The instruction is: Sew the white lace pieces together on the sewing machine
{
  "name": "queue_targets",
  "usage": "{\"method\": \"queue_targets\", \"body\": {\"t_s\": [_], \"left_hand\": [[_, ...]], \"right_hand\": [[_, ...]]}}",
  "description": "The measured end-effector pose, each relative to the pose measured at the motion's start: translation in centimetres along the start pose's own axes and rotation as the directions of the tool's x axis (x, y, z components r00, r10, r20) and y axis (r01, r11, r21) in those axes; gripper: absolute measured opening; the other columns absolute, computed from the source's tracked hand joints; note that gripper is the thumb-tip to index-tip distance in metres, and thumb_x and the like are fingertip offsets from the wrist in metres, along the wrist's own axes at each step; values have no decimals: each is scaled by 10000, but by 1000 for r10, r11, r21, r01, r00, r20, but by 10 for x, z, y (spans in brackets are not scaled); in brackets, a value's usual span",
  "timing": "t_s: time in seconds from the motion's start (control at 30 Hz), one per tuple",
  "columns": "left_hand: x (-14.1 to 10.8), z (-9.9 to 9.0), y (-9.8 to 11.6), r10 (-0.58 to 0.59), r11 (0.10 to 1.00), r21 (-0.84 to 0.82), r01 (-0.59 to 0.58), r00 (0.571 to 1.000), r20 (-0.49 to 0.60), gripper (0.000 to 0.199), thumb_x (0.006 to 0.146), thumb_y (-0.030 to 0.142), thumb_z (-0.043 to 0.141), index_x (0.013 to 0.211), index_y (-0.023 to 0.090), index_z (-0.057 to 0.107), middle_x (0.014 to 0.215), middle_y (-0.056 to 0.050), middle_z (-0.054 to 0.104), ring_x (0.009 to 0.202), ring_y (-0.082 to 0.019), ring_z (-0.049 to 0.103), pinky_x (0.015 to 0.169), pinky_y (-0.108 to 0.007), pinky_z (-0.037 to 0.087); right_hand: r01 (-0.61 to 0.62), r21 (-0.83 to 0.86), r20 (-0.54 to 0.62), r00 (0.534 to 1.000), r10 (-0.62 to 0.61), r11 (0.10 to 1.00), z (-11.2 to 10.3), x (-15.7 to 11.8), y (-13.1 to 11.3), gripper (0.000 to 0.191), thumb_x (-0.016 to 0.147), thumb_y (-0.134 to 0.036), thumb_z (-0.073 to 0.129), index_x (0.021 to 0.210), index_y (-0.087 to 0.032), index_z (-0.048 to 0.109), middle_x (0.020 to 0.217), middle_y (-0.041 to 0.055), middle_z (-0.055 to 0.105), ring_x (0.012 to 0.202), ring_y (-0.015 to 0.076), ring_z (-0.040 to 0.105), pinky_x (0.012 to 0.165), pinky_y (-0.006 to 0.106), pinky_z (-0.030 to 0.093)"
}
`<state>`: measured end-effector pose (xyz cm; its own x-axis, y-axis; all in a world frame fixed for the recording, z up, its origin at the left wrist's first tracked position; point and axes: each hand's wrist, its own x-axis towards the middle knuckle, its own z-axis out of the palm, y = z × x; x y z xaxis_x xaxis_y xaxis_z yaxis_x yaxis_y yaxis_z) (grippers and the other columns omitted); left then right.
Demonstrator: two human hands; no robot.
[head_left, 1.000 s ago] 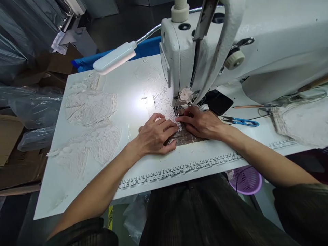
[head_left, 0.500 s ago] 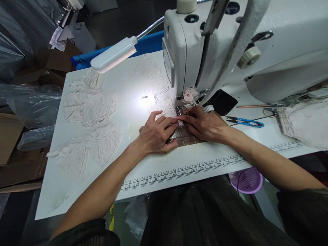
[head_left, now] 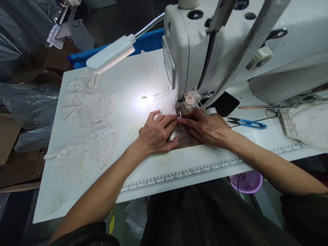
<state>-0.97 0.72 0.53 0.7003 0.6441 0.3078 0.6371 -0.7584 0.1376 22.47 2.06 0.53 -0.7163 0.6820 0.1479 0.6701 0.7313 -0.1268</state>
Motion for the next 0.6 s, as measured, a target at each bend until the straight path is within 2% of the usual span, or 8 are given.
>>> {"method": "queue_targets", "body": {"t_s": [0.17,0.27,0.37,0.5,0.6], "left_hand": [[3,0,1,-35,999,18,34,999,13,422,860,374,568,1200,137,649,1290,-152,646,1078,-319,648,1019,-567,433],[3,1,1,-50,998,31,50,999,0,446,864,393,570,1219,131,633,1301,-165,635,1096,-326,639,1001,-563,439],[3,2,1,-56,998,42,56,998,-7,488,861,406,584,1257,121,606,1298,-179,630,1114,-343,626,983,-573,434],[3,4,0,-54,995,87,55,998,-15,500,880,435,557,1266,118,590,1288,-184,630,1086,-336,630,966,-573,423],[4,5,-1,-62,992,113,63,998,-19,502,879,452,552,1264,131,586,1265,-176,636,1050,-320,634,969,-565,415]], "right_hand": [[-46,-14,6,999,46,999,0,1,-5,413,976,-263,425,1346,-224,602,1038,151,636,894,275,547,672,340,387],[-73,41,-13,997,74,996,1,0,-3,412,970,-283,440,1340,-216,611,1079,157,624,839,254,562,678,342,417],[-112,220,-40,992,124,969,-2,-3,5,374,968,-311,447,1250,-185,658,1125,157,611,779,214,577,680,339,463],[-75,491,-71,990,126,868,-12,-5,21,267,968,-324,472,1035,-168,677,996,106,641,884,224,611,800,356,515],[-54,579,-47,994,99,814,-14,-2,32,279,996,-386,452,960,-191,649,920,70,642,850,212,607,770,347,522]]}}
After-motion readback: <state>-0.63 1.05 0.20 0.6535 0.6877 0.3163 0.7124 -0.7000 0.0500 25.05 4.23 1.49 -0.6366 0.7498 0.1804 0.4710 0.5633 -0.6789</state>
